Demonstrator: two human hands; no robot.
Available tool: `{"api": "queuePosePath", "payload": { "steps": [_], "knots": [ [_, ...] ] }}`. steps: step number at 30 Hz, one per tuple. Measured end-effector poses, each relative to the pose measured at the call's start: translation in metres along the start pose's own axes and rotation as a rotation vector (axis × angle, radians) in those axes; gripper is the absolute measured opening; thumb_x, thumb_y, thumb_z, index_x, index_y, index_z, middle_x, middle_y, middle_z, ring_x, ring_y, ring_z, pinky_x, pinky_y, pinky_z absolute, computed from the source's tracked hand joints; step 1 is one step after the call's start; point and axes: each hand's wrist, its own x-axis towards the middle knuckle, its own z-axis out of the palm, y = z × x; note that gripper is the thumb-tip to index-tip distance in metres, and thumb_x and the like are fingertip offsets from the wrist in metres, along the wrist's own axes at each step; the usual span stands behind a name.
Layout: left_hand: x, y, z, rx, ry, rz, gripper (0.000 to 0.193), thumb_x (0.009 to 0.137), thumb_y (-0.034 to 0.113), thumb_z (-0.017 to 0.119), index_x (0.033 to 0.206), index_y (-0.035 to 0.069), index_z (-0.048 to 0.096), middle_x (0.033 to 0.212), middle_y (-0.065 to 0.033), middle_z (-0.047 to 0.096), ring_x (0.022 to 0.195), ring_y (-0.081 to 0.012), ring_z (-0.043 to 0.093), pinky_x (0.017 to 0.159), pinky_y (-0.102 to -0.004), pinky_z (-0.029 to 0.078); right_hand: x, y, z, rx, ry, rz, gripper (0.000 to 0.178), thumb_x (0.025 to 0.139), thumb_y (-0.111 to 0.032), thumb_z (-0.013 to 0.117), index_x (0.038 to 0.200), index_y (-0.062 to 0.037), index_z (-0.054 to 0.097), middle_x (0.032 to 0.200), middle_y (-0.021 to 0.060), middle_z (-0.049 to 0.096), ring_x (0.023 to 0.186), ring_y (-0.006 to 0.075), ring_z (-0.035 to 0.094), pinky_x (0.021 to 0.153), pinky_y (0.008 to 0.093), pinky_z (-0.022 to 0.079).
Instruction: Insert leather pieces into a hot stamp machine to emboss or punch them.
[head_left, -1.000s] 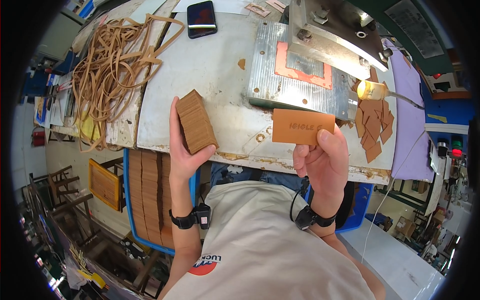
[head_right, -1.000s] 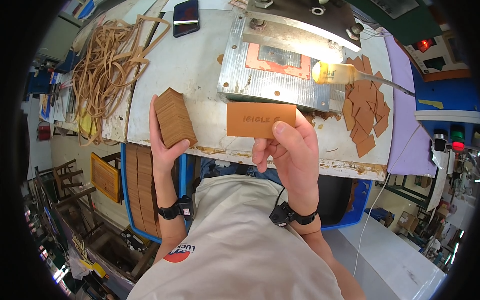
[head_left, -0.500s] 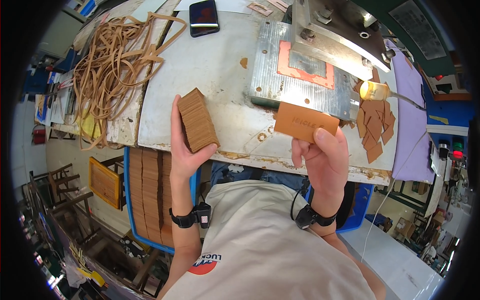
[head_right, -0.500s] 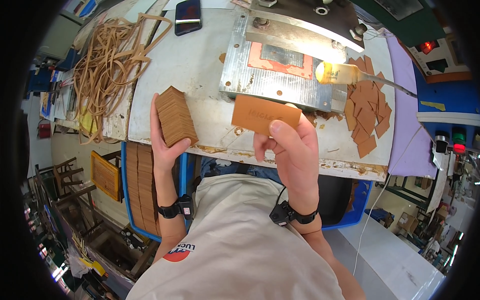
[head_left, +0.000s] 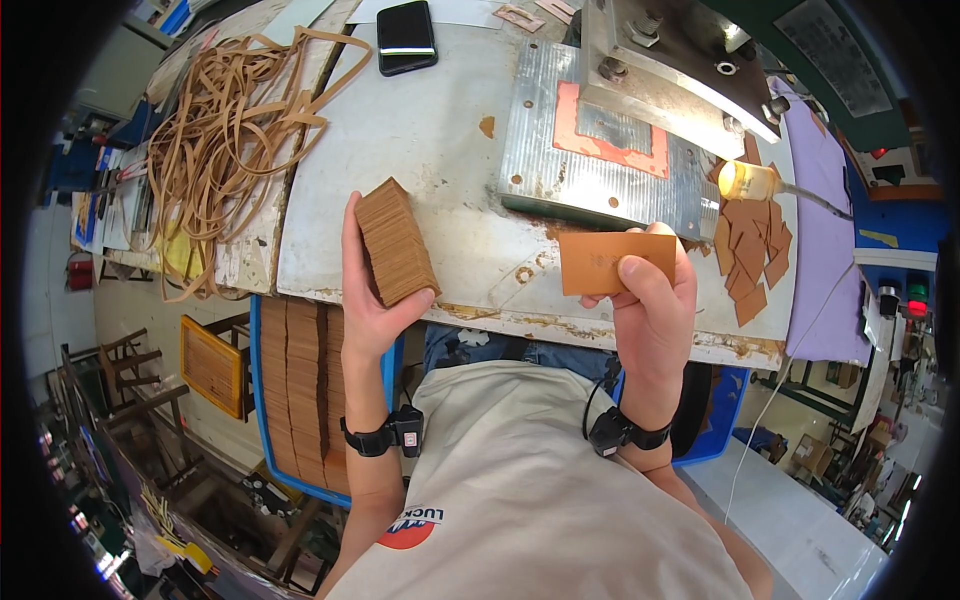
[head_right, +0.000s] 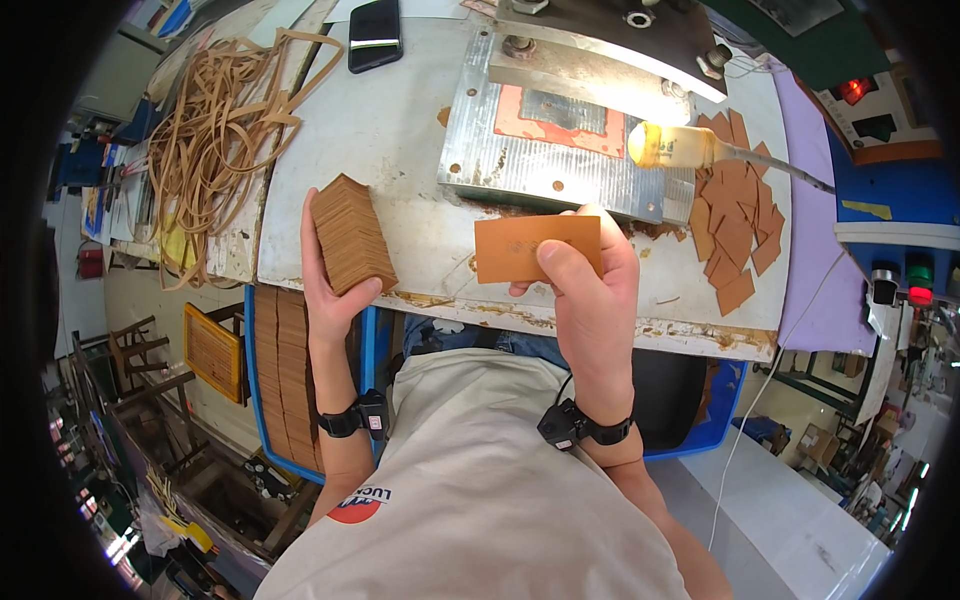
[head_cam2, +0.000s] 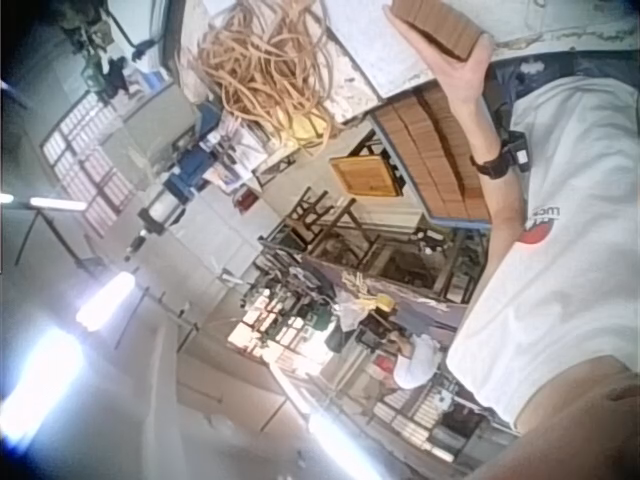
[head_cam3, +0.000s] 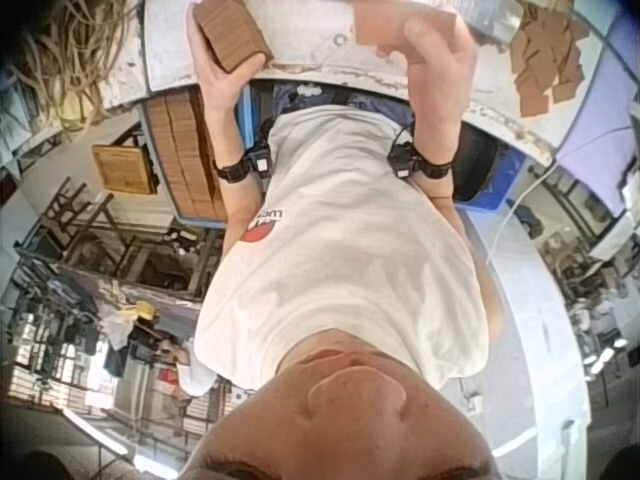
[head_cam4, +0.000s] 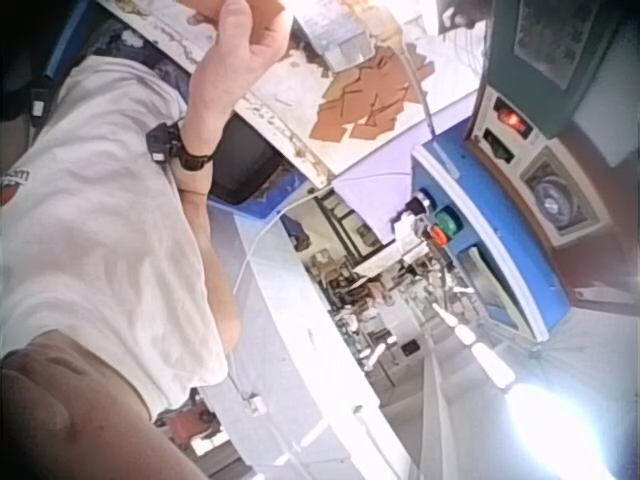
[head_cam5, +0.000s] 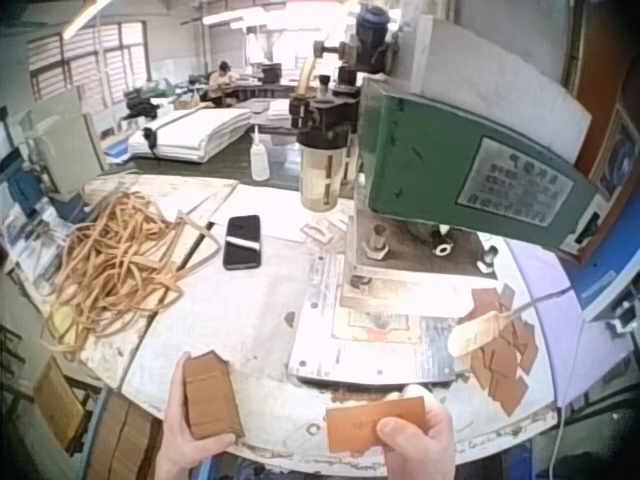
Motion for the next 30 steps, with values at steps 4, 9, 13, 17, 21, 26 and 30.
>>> {"api": "queuePosePath", "payload": {
  "steps": [4,9,13,17,21,26,30],
  "knots": [
    [-0.0002,-0.0007,-0.0005,0.014,0.001,0.013,0.115,0.066,0.01,0.077,0.162,0.004,0.015,0.144,-0.0154,0.047,0.126,-0.0239,0.052,0.106,-0.0362,0.044,-0.0006,-0.0018,0.0015,0.002,0.012,0.005,0.01,0.091,-0.008,0.057,0.097,-0.0022,0.052,0.089,0.0121,0.065,0.072,0.0205,0.066,0.06,0.034,0.052],
    [-0.0003,-0.0007,-0.0005,0.008,-0.003,0.007,0.114,0.066,0.01,0.077,0.162,0.004,0.014,0.145,-0.0154,0.047,0.126,-0.0239,0.052,0.106,-0.0364,0.044,-0.0012,-0.0013,0.0011,0.036,0.003,-0.009,0.005,0.09,-0.006,0.056,0.092,-0.0032,0.052,0.086,0.0083,0.061,0.073,0.0189,0.065,0.061,0.0337,0.053],
    [-0.0011,-0.0017,-0.0006,-0.002,-0.004,0.007,0.114,0.067,0.01,0.077,0.162,0.004,0.014,0.145,-0.0156,0.047,0.126,-0.0238,0.052,0.106,-0.0366,0.045,-0.0011,-0.0022,-0.0002,0.042,0.005,0.0,0.001,0.089,-0.004,0.054,0.088,-0.003,0.054,0.085,0.0063,0.06,0.073,0.0169,0.064,0.061,0.0329,0.054],
    [-0.0006,-0.0015,0.0003,-0.006,-0.004,0.01,0.114,0.067,0.01,0.077,0.162,0.004,0.014,0.145,-0.0156,0.047,0.126,-0.0237,0.052,0.105,-0.0364,0.045,-0.0008,-0.0018,-0.0028,0.034,-0.03,0.001,0.004,0.088,-0.003,0.054,0.086,-0.0039,0.051,0.084,0.0059,0.059,0.072,0.0162,0.063,0.061,0.0326,0.054],
    [-0.0003,-0.0007,0.0001,-0.002,-0.005,0.012,0.114,0.067,0.01,0.077,0.162,0.004,0.014,0.145,-0.0158,0.047,0.126,-0.0237,0.052,0.105,-0.0363,0.045,-0.0012,-0.0026,-0.0006,0.034,-0.024,0.001,0.006,0.088,-0.003,0.054,0.083,-0.0045,0.049,0.082,0.0057,0.058,0.072,0.0159,0.063,0.061,0.0326,0.054],
    [-0.0006,-0.0013,-0.0006,-0.003,-0.002,0.008,0.114,0.067,0.01,0.077,0.162,0.004,0.013,0.144,-0.0157,0.047,0.125,-0.0238,0.052,0.105,-0.0362,0.045,-0.0014,-0.0032,0.0,0.022,-0.025,0.006,0.007,0.087,-0.003,0.054,0.083,-0.0044,0.049,0.082,0.0059,0.058,0.073,0.0159,0.063,0.061,0.0329,0.054],
    [-0.0005,-0.0007,-0.0006,0.002,-0.004,0.01,0.114,0.067,0.01,0.077,0.162,0.004,0.014,0.144,-0.0154,0.047,0.124,-0.0236,0.052,0.105,-0.036,0.045,-0.0017,-0.0043,0.001,0.015,-0.023,0.002,0.006,0.087,-0.003,0.054,0.083,-0.004,0.049,0.083,0.0062,0.058,0.073,0.0159,0.063,0.061,0.033,0.055]
  ]
}}
